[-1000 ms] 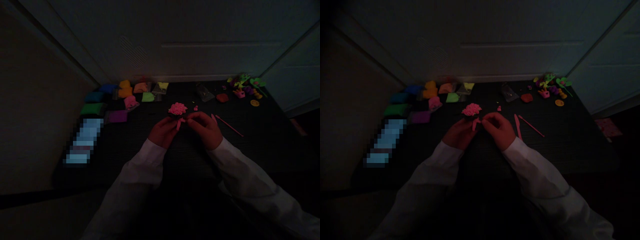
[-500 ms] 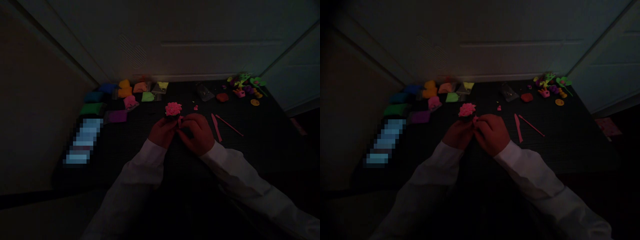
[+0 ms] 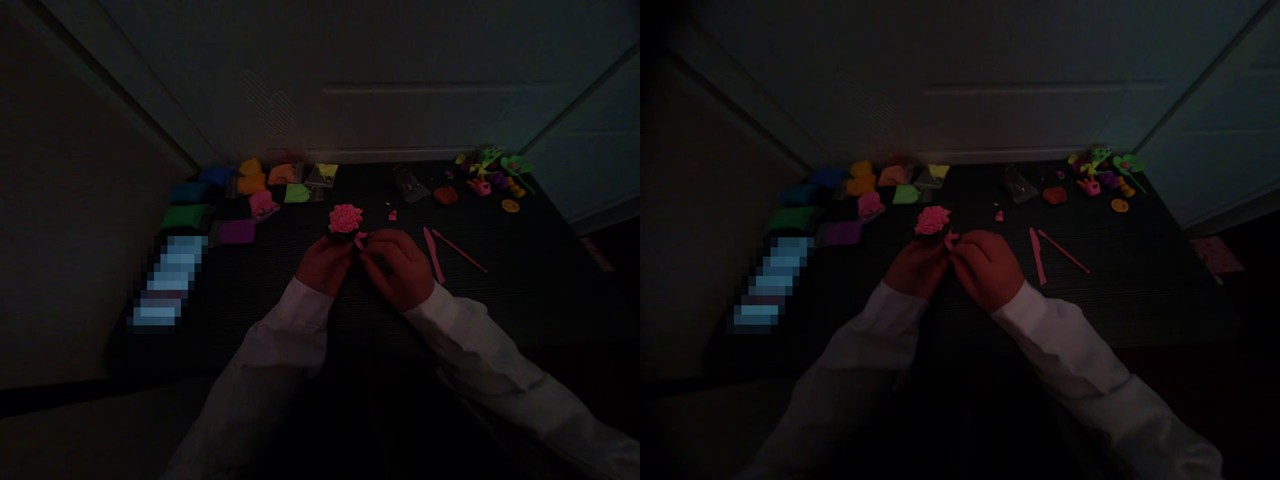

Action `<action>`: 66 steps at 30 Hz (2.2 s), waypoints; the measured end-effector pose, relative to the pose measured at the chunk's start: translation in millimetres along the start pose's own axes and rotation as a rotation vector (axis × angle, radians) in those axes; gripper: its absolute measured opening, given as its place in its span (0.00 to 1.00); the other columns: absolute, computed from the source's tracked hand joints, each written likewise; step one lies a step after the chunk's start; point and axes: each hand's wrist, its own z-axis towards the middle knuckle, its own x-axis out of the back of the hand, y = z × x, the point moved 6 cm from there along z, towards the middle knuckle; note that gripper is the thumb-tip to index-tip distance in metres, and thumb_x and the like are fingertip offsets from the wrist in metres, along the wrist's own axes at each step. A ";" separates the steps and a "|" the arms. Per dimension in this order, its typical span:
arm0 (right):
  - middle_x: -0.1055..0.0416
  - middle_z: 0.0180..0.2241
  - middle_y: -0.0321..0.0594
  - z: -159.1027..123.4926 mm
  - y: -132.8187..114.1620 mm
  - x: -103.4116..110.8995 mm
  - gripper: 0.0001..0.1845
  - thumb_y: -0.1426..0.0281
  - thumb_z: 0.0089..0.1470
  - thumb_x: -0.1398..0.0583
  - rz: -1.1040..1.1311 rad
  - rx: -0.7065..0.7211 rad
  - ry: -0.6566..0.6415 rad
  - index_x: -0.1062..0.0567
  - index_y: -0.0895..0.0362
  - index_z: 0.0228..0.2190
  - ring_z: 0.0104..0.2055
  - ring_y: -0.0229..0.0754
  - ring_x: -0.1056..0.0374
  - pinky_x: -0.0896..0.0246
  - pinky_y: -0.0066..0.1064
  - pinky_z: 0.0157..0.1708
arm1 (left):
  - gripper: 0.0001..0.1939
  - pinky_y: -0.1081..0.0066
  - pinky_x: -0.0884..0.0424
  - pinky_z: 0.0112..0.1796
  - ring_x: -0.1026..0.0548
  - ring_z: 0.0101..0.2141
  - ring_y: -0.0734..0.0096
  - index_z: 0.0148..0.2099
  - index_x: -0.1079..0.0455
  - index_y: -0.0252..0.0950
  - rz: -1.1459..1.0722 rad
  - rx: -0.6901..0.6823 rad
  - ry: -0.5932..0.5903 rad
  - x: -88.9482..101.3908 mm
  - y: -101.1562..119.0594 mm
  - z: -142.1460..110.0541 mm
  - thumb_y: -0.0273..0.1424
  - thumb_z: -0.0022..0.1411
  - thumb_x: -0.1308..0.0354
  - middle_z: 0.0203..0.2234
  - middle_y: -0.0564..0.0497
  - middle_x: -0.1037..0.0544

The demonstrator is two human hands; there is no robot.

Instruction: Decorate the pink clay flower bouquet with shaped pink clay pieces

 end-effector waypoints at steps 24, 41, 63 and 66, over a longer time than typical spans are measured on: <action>0.33 0.35 0.40 2.0 17.1 13.8 0.09 0.69 0.49 0.45 0.267 -0.359 0.054 0.32 0.55 0.35 0.39 0.40 0.37 0.41 0.35 0.39 | 0.08 0.72 0.34 0.38 0.27 0.32 0.73 0.30 0.28 0.31 -0.053 0.062 -0.019 -3.6 4.7 -5.4 0.20 0.46 0.46 0.27 0.51 0.23; 0.29 0.32 0.33 -8.3 38.8 -17.0 0.13 0.67 0.41 0.38 0.898 -0.741 -0.059 0.28 0.52 0.33 0.38 0.39 0.34 0.42 0.34 0.41 | 0.10 0.69 0.35 0.38 0.28 0.31 0.70 0.32 0.28 0.29 -0.005 0.143 -0.087 -5.6 -4.5 -10.0 0.21 0.46 0.47 0.27 0.48 0.24; 0.29 0.35 0.35 -8.6 40.5 -20.9 0.16 0.67 0.40 0.37 0.895 -0.707 -0.051 0.31 0.53 0.35 0.38 0.40 0.34 0.41 0.35 0.41 | 0.14 0.71 0.32 0.32 0.29 0.29 0.73 0.37 0.30 0.31 0.018 0.172 -0.034 3.5 -7.8 -1.6 0.24 0.44 0.42 0.30 0.49 0.25; 0.29 0.36 0.36 -8.7 39.9 -20.8 0.16 0.68 0.40 0.38 0.888 -0.712 -0.059 0.30 0.53 0.36 0.39 0.40 0.34 0.41 0.35 0.42 | 0.14 0.70 0.33 0.33 0.29 0.31 0.71 0.38 0.31 0.32 0.031 0.173 -0.042 2.5 -7.2 -1.9 0.24 0.45 0.43 0.30 0.49 0.25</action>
